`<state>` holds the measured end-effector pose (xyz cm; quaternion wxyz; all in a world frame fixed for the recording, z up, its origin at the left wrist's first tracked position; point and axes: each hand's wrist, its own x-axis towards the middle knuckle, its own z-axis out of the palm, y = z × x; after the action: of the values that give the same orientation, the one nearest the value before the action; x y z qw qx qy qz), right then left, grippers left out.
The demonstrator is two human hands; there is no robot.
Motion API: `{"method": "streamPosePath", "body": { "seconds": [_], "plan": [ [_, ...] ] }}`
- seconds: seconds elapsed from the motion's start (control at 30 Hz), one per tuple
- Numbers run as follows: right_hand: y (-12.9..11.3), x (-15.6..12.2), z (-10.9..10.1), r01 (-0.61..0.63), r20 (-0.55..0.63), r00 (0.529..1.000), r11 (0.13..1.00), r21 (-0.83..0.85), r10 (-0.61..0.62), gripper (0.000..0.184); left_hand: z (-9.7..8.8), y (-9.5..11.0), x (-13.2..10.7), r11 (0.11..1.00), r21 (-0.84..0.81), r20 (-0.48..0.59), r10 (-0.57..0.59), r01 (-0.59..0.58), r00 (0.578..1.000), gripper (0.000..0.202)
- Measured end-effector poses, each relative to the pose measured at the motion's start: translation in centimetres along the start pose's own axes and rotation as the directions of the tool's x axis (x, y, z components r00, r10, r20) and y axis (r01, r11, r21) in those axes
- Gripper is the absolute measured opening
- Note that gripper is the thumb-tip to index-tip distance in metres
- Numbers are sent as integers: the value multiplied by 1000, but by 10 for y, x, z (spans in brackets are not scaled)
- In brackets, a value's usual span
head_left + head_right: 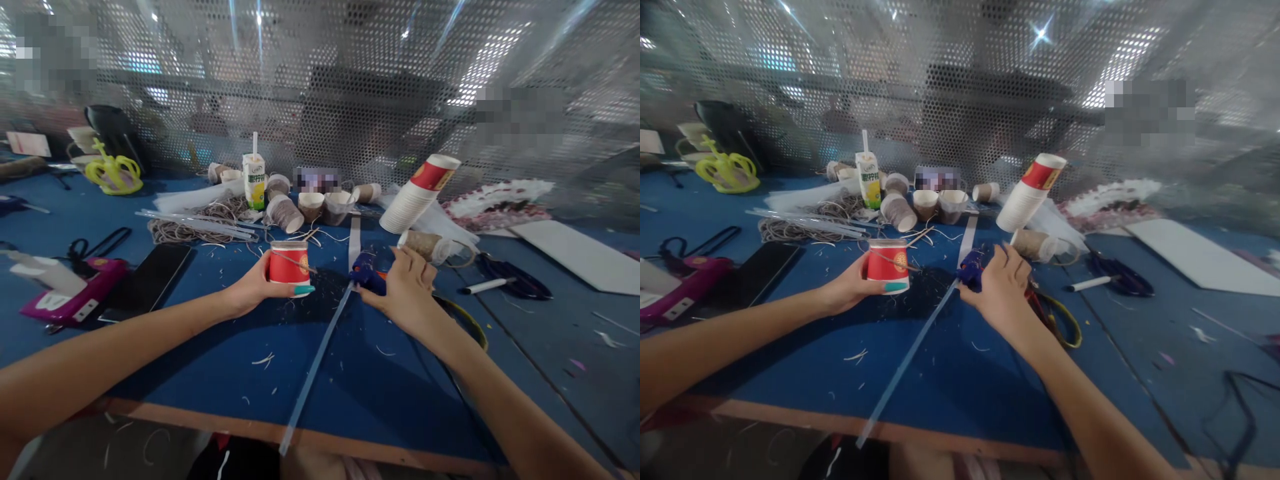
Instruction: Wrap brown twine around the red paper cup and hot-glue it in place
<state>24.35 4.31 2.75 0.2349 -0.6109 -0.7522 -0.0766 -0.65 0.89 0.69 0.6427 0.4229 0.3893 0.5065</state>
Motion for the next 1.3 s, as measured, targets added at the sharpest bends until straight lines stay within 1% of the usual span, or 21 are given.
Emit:
{"method": "streamPosePath", "body": {
  "seconds": [0.03,0.07,0.1,0.13,0.17,0.2,0.23,0.27,0.3,0.33,0.4,0.43,0.5,0.63,0.8,0.9,1.07,1.2,1.3],
  "plan": [
    [-6,-3,-4,69,-35,997,995,69,-67,61,0,0,-1,1000,21,1,7,-7,1000,75],
    [-12,-7,-9,144,-97,987,979,144,-131,50,1,0,-1,999,39,12,21,-21,1000,74],
    [-18,-11,-15,227,-179,965,950,214,-190,42,2,0,-2,998,55,32,37,-39,999,73],
    [-24,-16,-20,313,-234,940,899,305,-248,36,2,0,-3,996,71,58,53,-57,997,72],
    [-30,-20,-25,402,-245,914,810,427,-324,31,3,0,-3,994,87,84,65,-72,994,71],
    [-35,-25,-28,451,-208,888,693,563,-409,29,4,0,-4,991,102,104,75,-86,992,70],
    [-39,-30,-31,442,-138,865,605,662,-482,28,4,-1,-5,988,119,117,84,-98,990,69],
    [-43,-34,-32,421,-76,833,538,731,-548,29,4,-2,-5,984,140,123,92,-109,988,69],
    [-47,-38,-32,394,-10,794,502,770,-608,31,4,-3,-5,979,164,121,100,-119,988,69],
    [-50,-41,-32,371,52,759,496,785,-649,32,3,-5,-5,972,195,125,108,-131,986,69],
    [-54,-45,-29,337,160,710,531,777,-686,35,0,-8,-4,952,260,130,130,-160,983,69],
    [-56,-46,-28,320,202,702,556,767,-683,35,-2,-10,-3,940,291,131,143,-176,981,69],
    [-56,-46,-26,295,247,705,591,750,-665,35,-4,-12,-2,919,335,133,171,-207,976,69],
    [-53,-44,-25,308,221,724,593,744,-654,35,-5,-12,-2,907,350,156,188,-232,970,70],
    [-51,-44,-24,302,215,752,615,729,-624,34,-2,-9,-3,908,359,162,169,-217,972,67],
    [-54,-44,-25,314,209,746,611,727,-632,34,-1,-7,-5,881,411,157,184,-234,970,68],
    [-59,-46,-26,335,218,717,603,724,-662,32,0,-6,-6,810,530,103,232,-251,967,76],
    [-61,-45,-27,328,212,729,604,726,-651,39,1,-6,-7,780,574,75,251,-248,965,77],
    [-60,-45,-28,316,212,736,603,733,-643,35,2,-5,-7,784,570,81,243,-245,967,75]
  ]
}}
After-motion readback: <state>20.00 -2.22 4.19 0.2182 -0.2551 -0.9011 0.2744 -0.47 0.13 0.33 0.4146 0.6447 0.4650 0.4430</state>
